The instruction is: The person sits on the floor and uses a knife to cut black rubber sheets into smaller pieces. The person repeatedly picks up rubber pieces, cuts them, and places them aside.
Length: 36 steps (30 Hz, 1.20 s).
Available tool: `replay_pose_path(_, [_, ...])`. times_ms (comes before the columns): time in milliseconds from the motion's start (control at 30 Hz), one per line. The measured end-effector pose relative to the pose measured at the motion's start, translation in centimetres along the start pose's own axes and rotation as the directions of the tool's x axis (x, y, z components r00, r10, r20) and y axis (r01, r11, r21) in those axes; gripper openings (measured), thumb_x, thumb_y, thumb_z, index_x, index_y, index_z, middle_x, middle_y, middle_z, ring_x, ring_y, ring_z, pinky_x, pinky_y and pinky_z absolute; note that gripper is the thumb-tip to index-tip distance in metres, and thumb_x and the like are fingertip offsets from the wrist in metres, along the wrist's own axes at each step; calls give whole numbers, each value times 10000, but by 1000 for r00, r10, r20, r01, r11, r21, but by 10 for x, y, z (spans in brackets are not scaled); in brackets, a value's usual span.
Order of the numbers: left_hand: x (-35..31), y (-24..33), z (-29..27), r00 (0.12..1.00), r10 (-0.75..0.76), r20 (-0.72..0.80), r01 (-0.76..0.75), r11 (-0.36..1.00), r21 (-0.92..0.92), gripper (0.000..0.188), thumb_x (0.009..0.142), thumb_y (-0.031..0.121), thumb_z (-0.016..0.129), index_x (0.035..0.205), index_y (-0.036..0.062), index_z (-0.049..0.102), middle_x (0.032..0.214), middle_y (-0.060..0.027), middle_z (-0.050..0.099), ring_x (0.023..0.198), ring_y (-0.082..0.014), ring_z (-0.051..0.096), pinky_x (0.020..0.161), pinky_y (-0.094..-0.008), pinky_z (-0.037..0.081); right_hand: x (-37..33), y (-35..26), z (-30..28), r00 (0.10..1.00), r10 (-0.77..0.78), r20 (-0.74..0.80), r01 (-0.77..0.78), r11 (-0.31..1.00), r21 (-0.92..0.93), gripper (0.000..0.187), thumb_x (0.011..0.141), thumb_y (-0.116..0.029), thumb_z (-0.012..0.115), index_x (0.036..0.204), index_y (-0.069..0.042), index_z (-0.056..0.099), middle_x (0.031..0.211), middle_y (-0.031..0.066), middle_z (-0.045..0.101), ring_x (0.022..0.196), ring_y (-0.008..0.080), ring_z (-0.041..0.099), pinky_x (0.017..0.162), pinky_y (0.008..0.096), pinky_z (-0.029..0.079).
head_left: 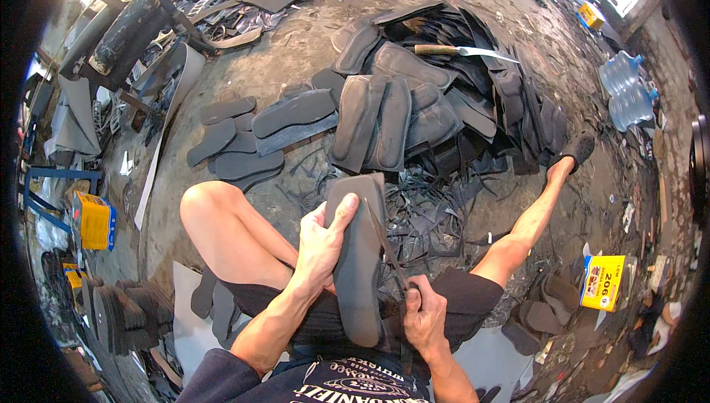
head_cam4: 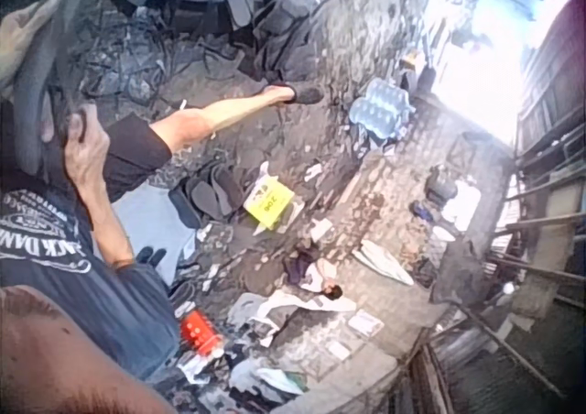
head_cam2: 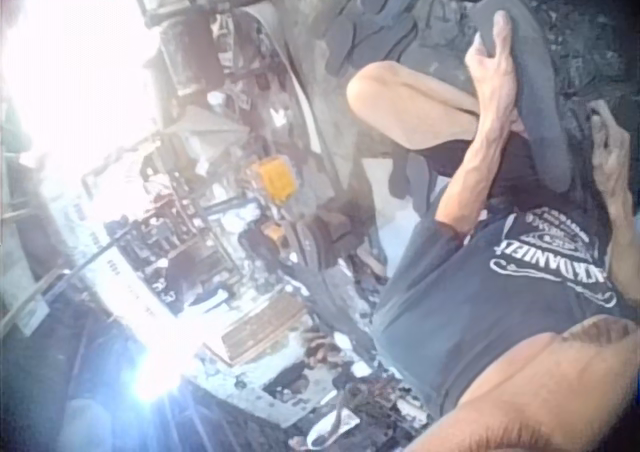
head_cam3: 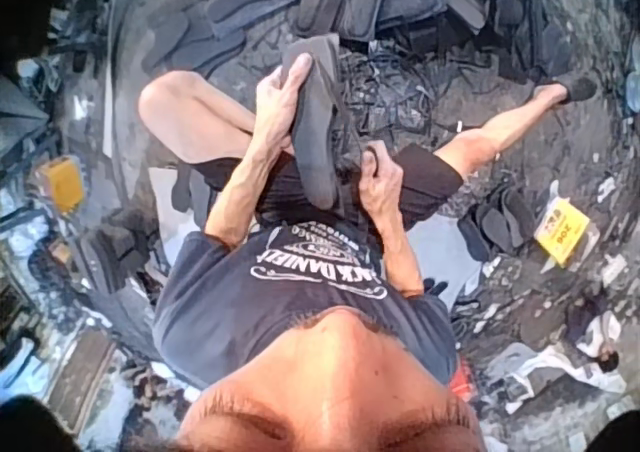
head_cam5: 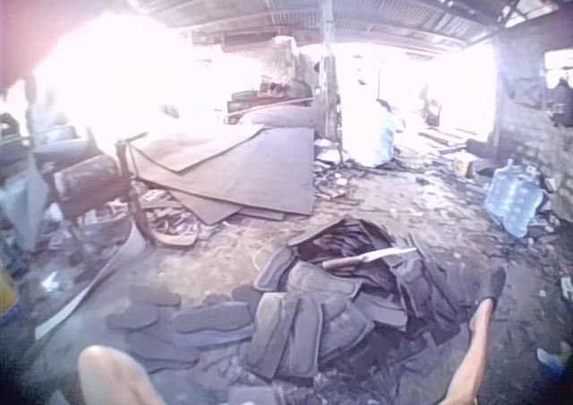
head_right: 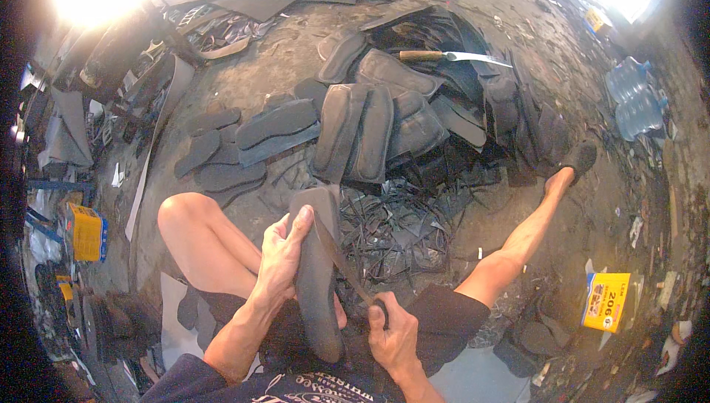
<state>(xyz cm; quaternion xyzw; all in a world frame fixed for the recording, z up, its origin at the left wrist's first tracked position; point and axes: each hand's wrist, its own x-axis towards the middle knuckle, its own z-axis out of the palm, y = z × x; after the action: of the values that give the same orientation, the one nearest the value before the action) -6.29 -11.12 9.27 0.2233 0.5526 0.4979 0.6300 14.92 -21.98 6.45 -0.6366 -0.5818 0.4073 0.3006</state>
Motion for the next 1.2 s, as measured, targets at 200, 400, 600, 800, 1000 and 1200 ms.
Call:
replay_pose_path(200, [-17,-11,11,989,-33,144,17,994,112,407,994,350,839,1193,12,731,1001,-30,766,799,-97,687,713,-273,580,46,-16,-2,975,-160,-155,161,987,-4,615,1153,-572,426,1039,-2,627,703,163,537,596,272,567,586,413,442])
replay_pose_path(400, [-24,8,28,972,-28,232,6,995,95,422,975,306,857,1236,-1,732,1044,-48,784,858,-110,719,770,-293,606,85,-36,-20,984,-127,-128,132,991,29,487,1132,-518,532,1059,-50,647,787,219,646,710,356,683,672,458,515])
replay_pose_path(600, [-9,20,10,912,80,402,-188,953,237,371,882,198,939,1145,-17,791,987,-51,809,845,-105,741,750,-298,630,87,-28,-87,972,82,219,-157,923,351,640,1146,-604,440,976,-18,636,681,51,527,639,144,522,605,340,426])
replay_pose_path(800, [8,53,10,844,143,517,-350,876,331,349,846,210,966,1092,8,822,930,-29,815,826,-67,724,728,-261,606,47,-49,-116,980,-9,197,14,1000,-21,632,1113,-634,498,1020,-32,667,663,104,531,629,171,530,608,368,438])
replay_pose_path(1000, [-2,54,28,779,-98,619,-240,866,439,432,812,289,992,1058,-17,812,862,-41,808,783,-66,703,716,-290,601,49,-44,-123,946,5,323,-1,1000,-14,575,1130,-559,510,1026,-10,647,771,211,605,698,339,573,718,453,498])
replay_pose_path(1200, [-13,30,43,652,-140,745,-464,703,539,523,833,463,953,902,-27,783,730,-47,707,728,-120,645,682,-370,553,76,-11,-102,935,-179,306,116,970,213,563,1162,-529,450,1026,-14,633,739,61,595,679,176,566,668,355,478])
